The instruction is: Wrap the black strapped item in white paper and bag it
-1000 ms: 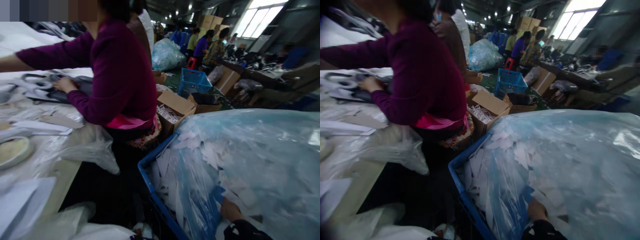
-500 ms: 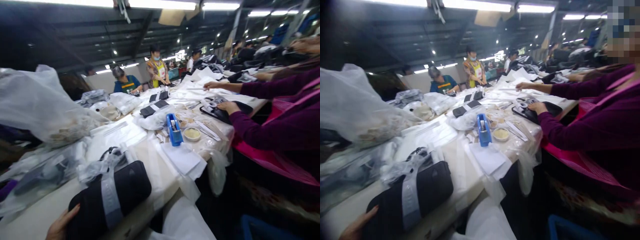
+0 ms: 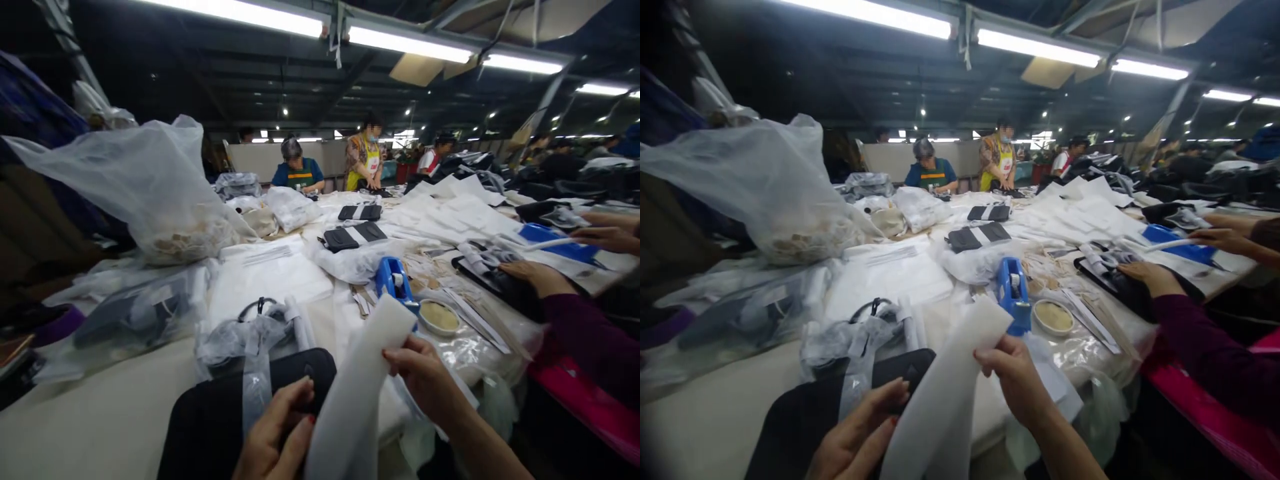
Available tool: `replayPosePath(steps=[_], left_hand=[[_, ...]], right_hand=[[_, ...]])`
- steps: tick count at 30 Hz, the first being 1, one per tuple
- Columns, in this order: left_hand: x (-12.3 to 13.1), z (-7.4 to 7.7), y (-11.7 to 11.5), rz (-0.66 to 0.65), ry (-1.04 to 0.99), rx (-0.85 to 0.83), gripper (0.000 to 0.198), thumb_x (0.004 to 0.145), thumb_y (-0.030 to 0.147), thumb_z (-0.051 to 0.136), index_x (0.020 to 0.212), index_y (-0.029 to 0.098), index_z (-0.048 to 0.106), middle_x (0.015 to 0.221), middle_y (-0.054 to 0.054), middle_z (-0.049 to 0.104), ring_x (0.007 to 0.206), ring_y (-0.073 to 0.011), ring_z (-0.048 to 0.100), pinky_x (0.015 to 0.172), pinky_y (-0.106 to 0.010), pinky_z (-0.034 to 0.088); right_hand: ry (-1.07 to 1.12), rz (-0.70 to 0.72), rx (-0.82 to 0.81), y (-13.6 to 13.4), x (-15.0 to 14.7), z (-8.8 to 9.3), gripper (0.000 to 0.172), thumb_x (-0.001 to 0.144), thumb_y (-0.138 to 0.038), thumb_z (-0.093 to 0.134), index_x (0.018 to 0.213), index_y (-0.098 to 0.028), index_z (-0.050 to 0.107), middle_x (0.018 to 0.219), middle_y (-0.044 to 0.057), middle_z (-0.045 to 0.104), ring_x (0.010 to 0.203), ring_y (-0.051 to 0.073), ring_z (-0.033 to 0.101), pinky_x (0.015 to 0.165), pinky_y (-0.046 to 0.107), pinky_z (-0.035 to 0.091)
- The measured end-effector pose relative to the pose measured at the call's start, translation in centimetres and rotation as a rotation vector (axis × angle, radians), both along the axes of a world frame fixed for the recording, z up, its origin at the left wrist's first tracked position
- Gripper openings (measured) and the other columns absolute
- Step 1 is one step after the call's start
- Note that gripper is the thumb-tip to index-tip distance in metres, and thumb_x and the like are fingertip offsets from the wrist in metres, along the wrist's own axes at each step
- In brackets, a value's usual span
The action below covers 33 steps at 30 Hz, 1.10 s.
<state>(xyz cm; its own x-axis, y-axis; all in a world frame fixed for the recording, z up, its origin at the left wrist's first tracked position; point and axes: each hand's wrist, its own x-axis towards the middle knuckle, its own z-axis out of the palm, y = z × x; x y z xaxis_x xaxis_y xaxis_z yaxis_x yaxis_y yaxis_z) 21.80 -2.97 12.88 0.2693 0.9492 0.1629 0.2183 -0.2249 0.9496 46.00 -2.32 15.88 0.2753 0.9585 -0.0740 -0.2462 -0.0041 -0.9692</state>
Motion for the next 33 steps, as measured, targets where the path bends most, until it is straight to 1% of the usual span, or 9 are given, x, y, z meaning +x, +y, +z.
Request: replayPosePath(steps=[3,6,10,13,16,21,26,30,33], left_hand=[[1.9,0.0,0.9,0.074,-0.06,0.089,0.036,0.085,0.047,0.051,0.113,0.027,0.06,0.111,-0.004,0.064,0.103,-0.0196,0.06,0.087,-0.023,0.051],[1.2,-0.4,2.2,0.089,0.02,0.212,0.033,0.086,0.041,0.052,0.114,0.026,0.059,0.111,-0.004,0.064,0.098,-0.0179,0.062,0.084,-0.022,0.052],[-0.8,-0.6,4.2,-0.077,0.281,0.44,0.033,0.086,0.029,0.054,0.118,0.025,0.053,0.116,-0.004,0.061,0.104,-0.0169,0.059,0.091,-0.024,0.049],[-1.2,0.0,5.4,-0.261,0.484,0.528,0.044,0.083,0.021,0.055,0.126,0.024,0.046,0.128,-0.006,0.054,0.119,-0.0183,0.049,0.101,-0.03,0.042],[-0.1,1.3,6.6,-0.487,0.722,0.414,0.07,0.068,0.011,0.061,0.133,0.018,0.038,0.141,-0.01,0.039,0.131,-0.0243,0.034,0.108,-0.04,0.033],[3.2,3.5,9.0,-0.916,1.108,0.205,0.099,0.052,0.004,0.068,0.14,0.012,0.024,0.148,-0.017,0.021,0.136,-0.0314,0.018,0.111,-0.05,0.021],[6.6,3.7,11.2,-1.103,1.151,0.443,0.077,0.056,0.016,0.079,0.125,0.006,0.045,0.129,-0.022,0.048,0.12,-0.0323,0.045,0.106,-0.046,0.032],[9.2,3.2,13.6,-1.27,1.431,0.348,0.08,0.03,0.026,0.092,0.1,0.01,0.056,0.096,-0.011,0.065,0.085,-0.0277,0.061,0.089,-0.041,0.047],[9.9,2.7,15.0,-1.278,1.389,0.302,0.071,0.028,0.029,0.091,0.09,0.017,0.057,0.084,-0.003,0.065,0.073,-0.0246,0.061,0.085,-0.041,0.046]], right_hand=[[-0.061,-0.037,0.0,4.2,1.1,-0.2,0.018,0.05,-0.03,0.066,0.055,-0.015,0.057,0.047,-0.005,0.047,0.047,0.006,0.035,0.049,0.022,0.028],[-0.138,-0.06,-0.036,8.2,3.0,-0.1,0.019,0.047,-0.029,0.066,0.054,-0.016,0.055,0.042,-0.006,0.044,0.043,0.007,0.036,0.047,0.023,0.027],[-0.21,-0.085,-0.024,10.2,4.2,0.3,0.019,0.047,-0.03,0.065,0.055,-0.016,0.054,0.045,-0.006,0.045,0.045,0.008,0.037,0.047,0.023,0.027],[-0.194,-0.044,0.003,9.1,4.0,0.6,0.021,0.052,-0.034,0.06,0.064,-0.017,0.054,0.056,-0.004,0.05,0.053,0.01,0.043,0.052,0.024,0.033],[-0.165,0.04,-0.057,7.3,3.3,0.0,0.026,0.058,-0.037,0.058,0.074,-0.019,0.052,0.065,-0.002,0.054,0.058,0.013,0.048,0.054,0.025,0.036],[-0.193,0.126,-0.166,4.9,1.1,-3.7,0.031,0.065,-0.046,0.06,0.072,-0.02,0.045,0.062,-0.004,0.049,0.055,0.011,0.044,0.051,0.023,0.034],[-0.371,0.113,-0.2,3.6,-0.7,-7.5,0.029,0.074,-0.049,0.048,0.072,-0.021,0.04,0.06,-0.006,0.038,0.057,0.011,0.039,0.053,0.025,0.031],[-0.396,0.099,-0.217,2.8,-0.6,-8.9,0.027,0.079,-0.048,0.041,0.077,-0.021,0.04,0.064,-0.005,0.038,0.061,0.013,0.041,0.059,0.027,0.033],[-0.383,0.107,-0.205,2.1,-0.4,-9.7,0.028,0.081,-0.049,0.038,0.077,-0.021,0.04,0.065,-0.004,0.04,0.062,0.013,0.042,0.06,0.027,0.032]])
